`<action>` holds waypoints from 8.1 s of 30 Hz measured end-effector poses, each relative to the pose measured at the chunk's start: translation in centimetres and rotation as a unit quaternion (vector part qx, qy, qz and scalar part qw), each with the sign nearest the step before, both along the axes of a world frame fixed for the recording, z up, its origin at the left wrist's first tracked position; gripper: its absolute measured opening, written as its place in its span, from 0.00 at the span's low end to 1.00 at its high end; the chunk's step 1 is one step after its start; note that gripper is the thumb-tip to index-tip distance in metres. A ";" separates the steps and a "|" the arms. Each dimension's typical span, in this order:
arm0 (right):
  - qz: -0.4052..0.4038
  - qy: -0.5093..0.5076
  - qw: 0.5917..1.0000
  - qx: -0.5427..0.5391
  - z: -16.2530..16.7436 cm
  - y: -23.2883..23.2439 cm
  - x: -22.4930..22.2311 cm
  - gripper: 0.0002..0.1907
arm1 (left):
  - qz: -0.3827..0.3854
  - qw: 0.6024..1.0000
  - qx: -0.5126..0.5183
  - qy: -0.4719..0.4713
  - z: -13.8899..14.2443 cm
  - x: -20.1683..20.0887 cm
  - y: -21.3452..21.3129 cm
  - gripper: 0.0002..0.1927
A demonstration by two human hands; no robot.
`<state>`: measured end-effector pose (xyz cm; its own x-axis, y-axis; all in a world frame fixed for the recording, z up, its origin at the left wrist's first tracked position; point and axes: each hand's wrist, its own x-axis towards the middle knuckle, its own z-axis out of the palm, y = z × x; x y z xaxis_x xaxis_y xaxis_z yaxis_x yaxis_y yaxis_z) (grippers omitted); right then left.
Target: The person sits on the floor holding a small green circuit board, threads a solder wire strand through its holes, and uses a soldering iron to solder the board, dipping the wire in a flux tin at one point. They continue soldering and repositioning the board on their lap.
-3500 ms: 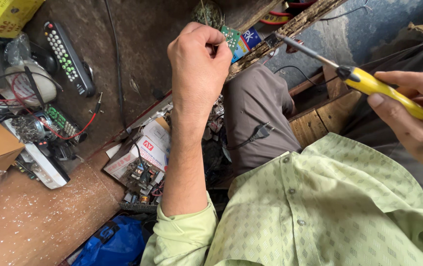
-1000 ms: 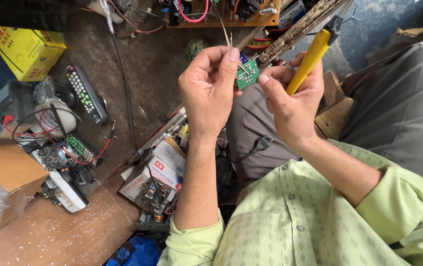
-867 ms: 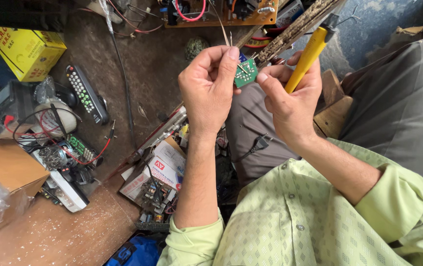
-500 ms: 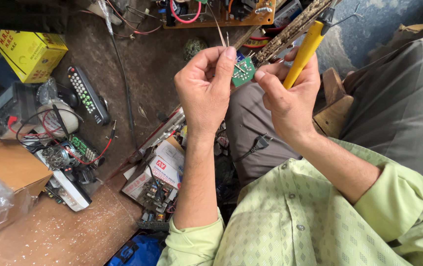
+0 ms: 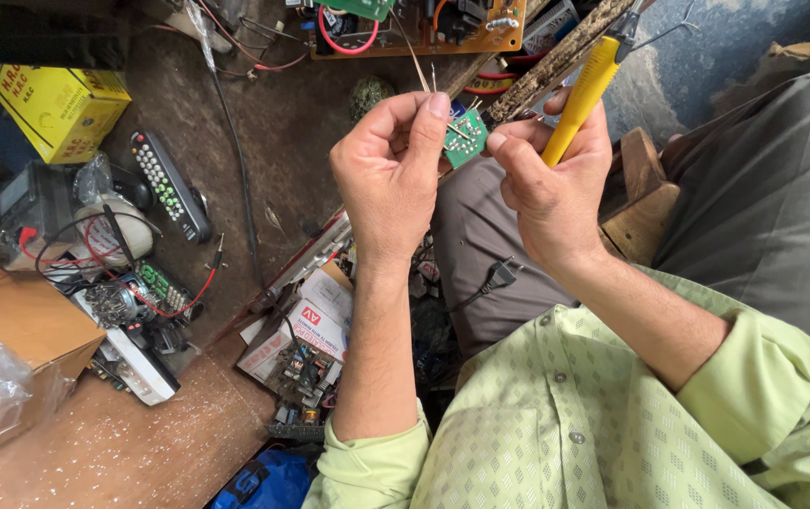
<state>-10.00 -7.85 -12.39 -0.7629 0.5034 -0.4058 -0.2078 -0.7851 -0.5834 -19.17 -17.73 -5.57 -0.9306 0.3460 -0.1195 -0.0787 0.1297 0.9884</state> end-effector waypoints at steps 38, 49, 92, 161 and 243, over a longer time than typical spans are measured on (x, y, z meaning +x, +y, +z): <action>0.002 -0.006 1.000 0.012 -0.1 -0.1 -0.3 0.25 | 0.007 0.998 -0.046 0.030 0.4 -0.2 0.0 0.08; 0.002 0.009 0.999 0.036 0.4 -0.1 -0.6 0.26 | -0.007 0.997 -0.049 0.058 0.3 -0.3 -0.5 0.09; -0.012 0.003 0.996 0.093 -1.8 -1.3 -1.1 0.24 | -0.062 0.967 -0.160 0.189 0.4 0.1 -0.8 0.04; 0.241 -0.115 0.588 0.764 6.7 9.2 7.4 0.18 | -0.074 0.923 -0.220 0.306 -1.7 -1.7 -1.9 0.06; 0.061 -0.243 0.957 0.144 -13.4 6.2 5.0 0.18 | -0.048 0.960 -0.177 0.210 -1.5 -1.3 -2.7 0.04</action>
<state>-5.01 -1.63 -25.80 -0.5797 0.5668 -0.5854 0.2254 -0.5789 -0.7836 -20.44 -20.42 -7.11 -0.8882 0.4397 0.1331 0.3464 0.4509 0.8226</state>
